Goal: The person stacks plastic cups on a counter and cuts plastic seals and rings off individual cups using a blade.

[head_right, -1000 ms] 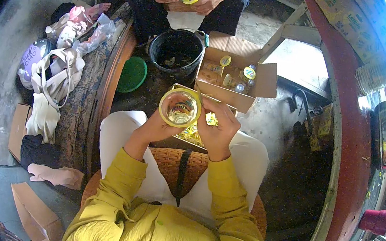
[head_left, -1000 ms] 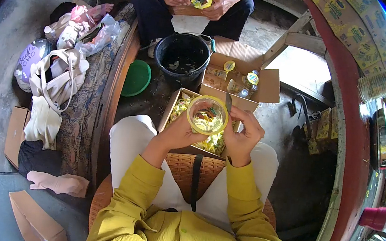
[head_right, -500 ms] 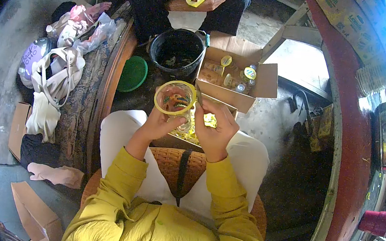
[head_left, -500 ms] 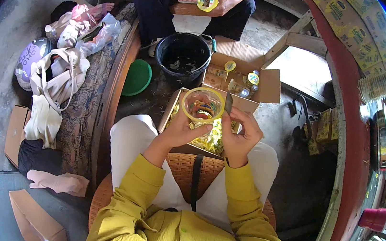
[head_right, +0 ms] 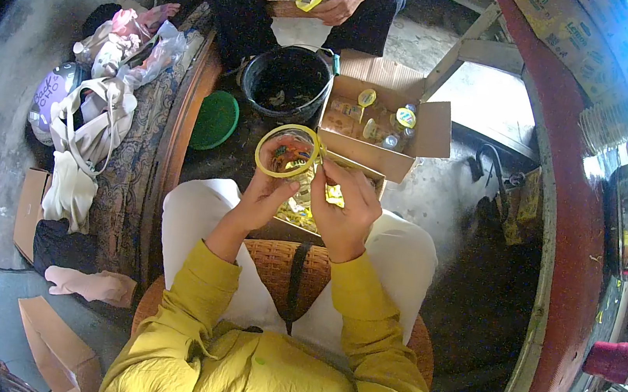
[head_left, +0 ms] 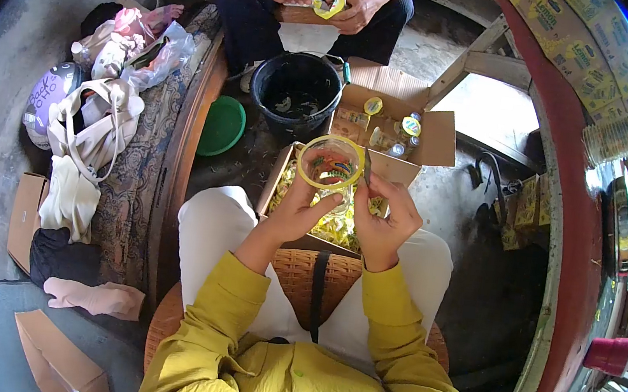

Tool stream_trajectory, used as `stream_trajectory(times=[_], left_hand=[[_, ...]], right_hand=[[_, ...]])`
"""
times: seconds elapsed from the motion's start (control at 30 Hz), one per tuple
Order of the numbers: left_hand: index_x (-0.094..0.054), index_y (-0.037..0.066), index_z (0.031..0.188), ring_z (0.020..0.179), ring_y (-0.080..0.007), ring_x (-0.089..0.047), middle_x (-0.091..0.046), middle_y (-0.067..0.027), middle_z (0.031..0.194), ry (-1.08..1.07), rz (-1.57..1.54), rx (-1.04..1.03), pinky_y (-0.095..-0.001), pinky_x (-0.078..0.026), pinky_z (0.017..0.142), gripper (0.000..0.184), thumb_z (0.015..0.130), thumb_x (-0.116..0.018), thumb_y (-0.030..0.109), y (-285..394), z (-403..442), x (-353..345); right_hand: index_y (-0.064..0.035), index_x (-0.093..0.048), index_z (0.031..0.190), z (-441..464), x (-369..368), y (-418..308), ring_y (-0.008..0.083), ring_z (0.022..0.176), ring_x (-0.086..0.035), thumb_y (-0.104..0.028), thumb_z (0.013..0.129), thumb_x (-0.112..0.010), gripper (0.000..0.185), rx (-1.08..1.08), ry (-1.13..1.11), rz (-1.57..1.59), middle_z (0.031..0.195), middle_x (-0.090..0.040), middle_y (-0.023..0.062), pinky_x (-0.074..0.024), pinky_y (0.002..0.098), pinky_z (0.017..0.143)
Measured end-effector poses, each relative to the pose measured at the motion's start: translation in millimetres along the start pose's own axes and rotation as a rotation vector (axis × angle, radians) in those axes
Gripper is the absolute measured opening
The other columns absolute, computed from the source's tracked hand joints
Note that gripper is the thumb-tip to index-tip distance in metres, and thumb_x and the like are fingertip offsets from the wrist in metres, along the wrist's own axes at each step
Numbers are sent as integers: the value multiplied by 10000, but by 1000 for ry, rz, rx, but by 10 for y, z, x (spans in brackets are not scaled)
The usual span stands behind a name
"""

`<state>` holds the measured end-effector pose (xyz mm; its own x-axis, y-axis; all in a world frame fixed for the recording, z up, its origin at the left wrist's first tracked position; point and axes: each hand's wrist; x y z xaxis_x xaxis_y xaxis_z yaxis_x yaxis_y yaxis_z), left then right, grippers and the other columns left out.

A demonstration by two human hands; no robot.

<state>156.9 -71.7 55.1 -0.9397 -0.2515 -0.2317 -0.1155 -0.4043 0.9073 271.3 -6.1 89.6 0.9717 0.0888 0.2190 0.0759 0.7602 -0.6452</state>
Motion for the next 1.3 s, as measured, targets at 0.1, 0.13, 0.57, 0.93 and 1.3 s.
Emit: stream_trajectory(times=[0.1,0.13,0.57,0.93,1.3], left_hand=[[-204,20,1276,1133,-202,-396,-352,-120,1211,10,104,-51,-325,-356,945,628,786,-596,34,-13,6,-10],[-205,17,1277,1134,-203,-397,-351,-120,1212,23,132,-48,-323,-360,943,630,786,-599,36,-16,10,-18],[-202,4,1278,1118,-196,-410,-362,-128,1200,50,161,-67,-318,-367,934,643,781,-609,35,-18,16,-34],[-238,-5,1268,1130,-212,-413,-379,-135,1203,-11,255,-34,-333,-354,941,633,769,-624,45,-64,-9,28],[-285,8,1253,1079,-181,-433,-425,-95,1146,-95,215,10,-309,-367,909,621,738,-631,49,33,-24,48]], right_hand=[[-5,-624,821,-16,-19,2,197,574,-580,56,650,-662,185,-3,0,-3,674,-596,97,-459,271,529],[-5,-623,819,-16,-24,4,201,574,-579,55,650,-662,184,-5,3,-2,674,-595,98,-458,273,528],[9,-612,810,-34,-30,-3,211,595,-601,76,640,-655,188,1,30,-15,701,-613,121,-471,274,534],[11,-618,815,-12,-5,-16,211,586,-601,78,623,-661,207,36,54,-88,684,-607,123,-470,268,521],[14,-625,818,42,57,-4,158,590,-606,47,651,-679,179,-43,4,56,681,-615,100,-467,239,542]])
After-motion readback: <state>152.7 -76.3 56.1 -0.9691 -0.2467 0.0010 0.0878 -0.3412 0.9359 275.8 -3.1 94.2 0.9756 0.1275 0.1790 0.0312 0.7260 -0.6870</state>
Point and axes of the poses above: each hand's wrist, its own z-axis towards the middle knuckle, its own x-axis out of the back of the hand, y = z × x
